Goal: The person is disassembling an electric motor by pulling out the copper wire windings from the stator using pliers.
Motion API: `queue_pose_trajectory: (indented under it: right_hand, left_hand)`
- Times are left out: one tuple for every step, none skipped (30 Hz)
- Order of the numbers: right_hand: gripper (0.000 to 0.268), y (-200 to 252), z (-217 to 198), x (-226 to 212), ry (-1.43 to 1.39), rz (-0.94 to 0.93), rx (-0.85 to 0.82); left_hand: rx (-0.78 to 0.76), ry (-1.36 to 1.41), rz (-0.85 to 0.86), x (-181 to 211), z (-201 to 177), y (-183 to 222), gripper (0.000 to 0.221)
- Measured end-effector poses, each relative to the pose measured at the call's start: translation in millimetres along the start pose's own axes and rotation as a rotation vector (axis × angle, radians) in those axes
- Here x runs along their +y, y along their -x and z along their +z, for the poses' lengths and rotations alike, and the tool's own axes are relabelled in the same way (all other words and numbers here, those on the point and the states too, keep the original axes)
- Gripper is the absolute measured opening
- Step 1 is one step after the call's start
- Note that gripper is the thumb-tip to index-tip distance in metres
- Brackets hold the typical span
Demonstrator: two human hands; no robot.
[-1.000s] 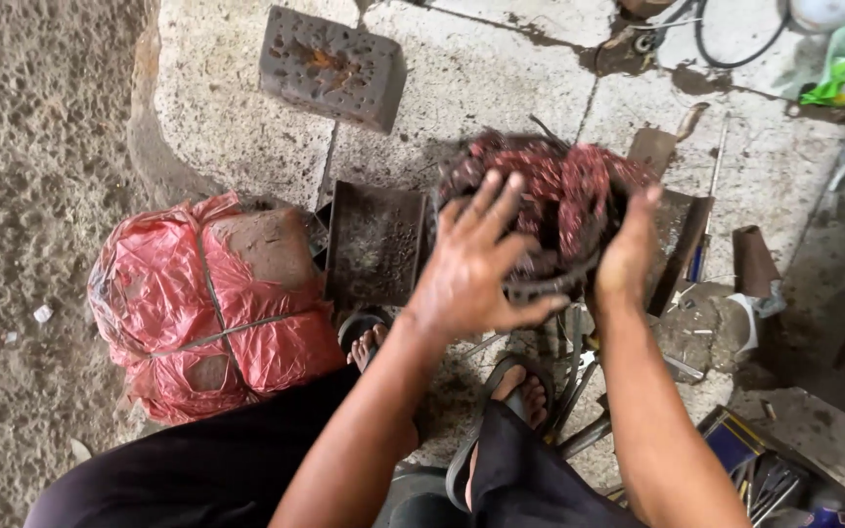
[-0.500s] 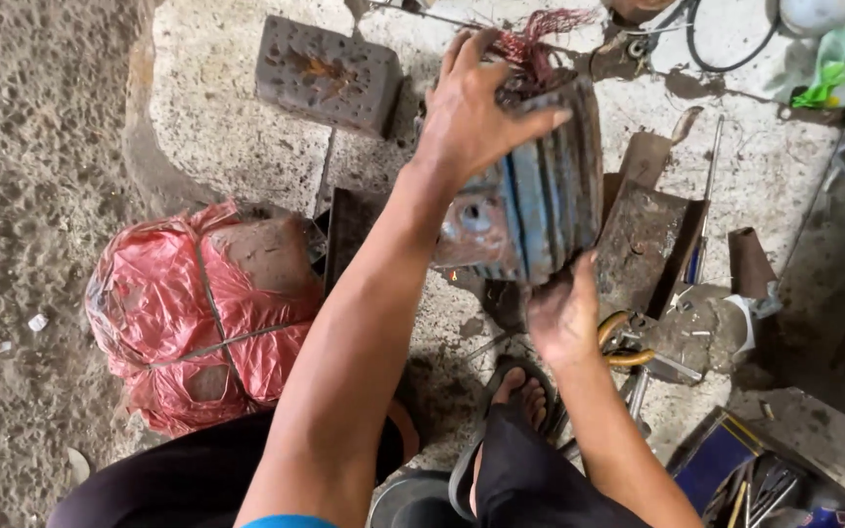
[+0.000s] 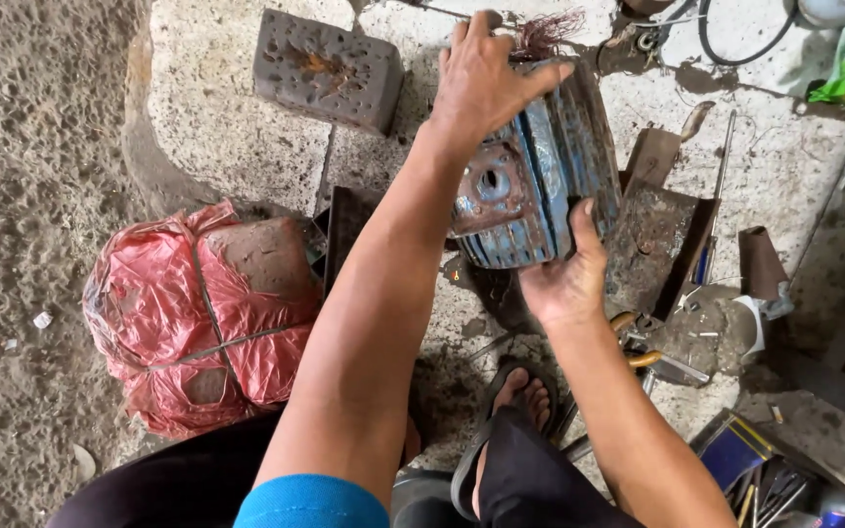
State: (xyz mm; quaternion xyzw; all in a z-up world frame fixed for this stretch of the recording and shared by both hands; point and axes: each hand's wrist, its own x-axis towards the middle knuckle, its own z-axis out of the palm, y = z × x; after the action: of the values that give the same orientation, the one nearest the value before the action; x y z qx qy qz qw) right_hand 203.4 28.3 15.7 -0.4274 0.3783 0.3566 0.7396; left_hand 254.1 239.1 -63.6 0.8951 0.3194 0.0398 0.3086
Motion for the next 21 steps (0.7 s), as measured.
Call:
queue_pose_trajectory:
  right_hand:
    - [0.083, 5, 2, -1, -0.002, -0.001, -0.002]
    - [0.087, 9, 3, -2, 0.025, 0.019, 0.033]
    - [0.092, 13, 6, -4, 0.054, 0.035, 0.065]
    - [0.092, 14, 0, -3, 0.054, 0.03, 0.062]
    - [0.083, 15, -6, -2, 0.041, 0.036, 0.034]
    - [0.074, 16, -12, -1, 0.029, 0.041, 0.007]
    - [0.074, 16, -21, 1, 0.03, 0.044, 0.005]
    - [0.069, 15, -31, 4, 0.03, 0.037, -0.033]
    - [0.064, 13, -40, 6, 0.03, 0.029, -0.077]
    - [0.064, 7, -54, 10, 0.032, 0.032, -0.087]
    - [0.055, 2, -71, 14, 0.034, 0.021, -0.101]
    - [0.05, -3, -87, 18, 0.035, 0.009, -0.116]
    - [0.05, 8, -81, 15, 0.033, 0.006, -0.118]
    - [0.052, 19, -75, 12, 0.062, -0.005, -0.092]
    - [0.054, 30, -67, 11, 0.095, -0.011, -0.069]
    - [0.054, 19, -89, 13, 0.095, -0.01, -0.074]
    - [0.064, 6, -109, 14, 0.152, -0.023, -0.053]
    - [0.075, -6, -129, 16, 0.209, -0.037, -0.031]
    - [0.075, 2, -129, 15, 0.219, -0.028, -0.043]
    - [0.086, 10, -128, 13, 0.257, -0.04, -0.04]
    - [0.097, 19, -128, 11, 0.293, -0.052, -0.035]
  left_hand:
    - [0.001, -0.001, 0.003, -1, 1, 3, 0.084]
    - [-0.022, 0.051, -0.011, -2, 2, 6, 0.085]
    - [-0.042, 0.107, -0.023, -3, 3, 8, 0.086]
    - [-0.038, 0.108, -0.019, -2, 2, 15, 0.086]
    - [-0.065, 0.082, -0.039, -1, 0, 22, 0.098]
    - [-0.092, 0.056, -0.059, -1, -1, 29, 0.11]
    - [-0.09, 0.054, -0.061, 1, 1, 35, 0.11]
    - [-0.095, -0.028, -0.063, 2, 3, 41, 0.113]
    - [-0.093, -0.113, -0.066, 3, 4, 46, 0.118]
    - [-0.084, -0.117, -0.068, 9, -9, 59, 0.118]
    - [-0.148, -0.042, -0.083, 16, -20, 74, 0.106]
    - [-0.211, 0.033, -0.099, 24, -30, 89, 0.095]
    - [-0.21, 0.032, -0.095, 22, -23, 97, 0.095]
    - [-0.169, -0.007, -0.099, 20, -17, 106, 0.096]
    - [-0.125, -0.047, -0.109, 16, -12, 116, 0.096]
    - [-0.121, -0.049, -0.11, 21, -17, 131, 0.096]
    - [-0.106, 0.022, -0.148, 26, -23, 144, 0.097]
    - [-0.091, 0.094, -0.186, 30, -28, 159, 0.097]
    - [-0.078, 0.091, -0.198, 33, -23, 168, 0.097]
    - [0.015, 0.104, -0.222, 36, -19, 177, 0.091]
    - [0.106, 0.116, -0.244, 41, -14, 186, 0.085]
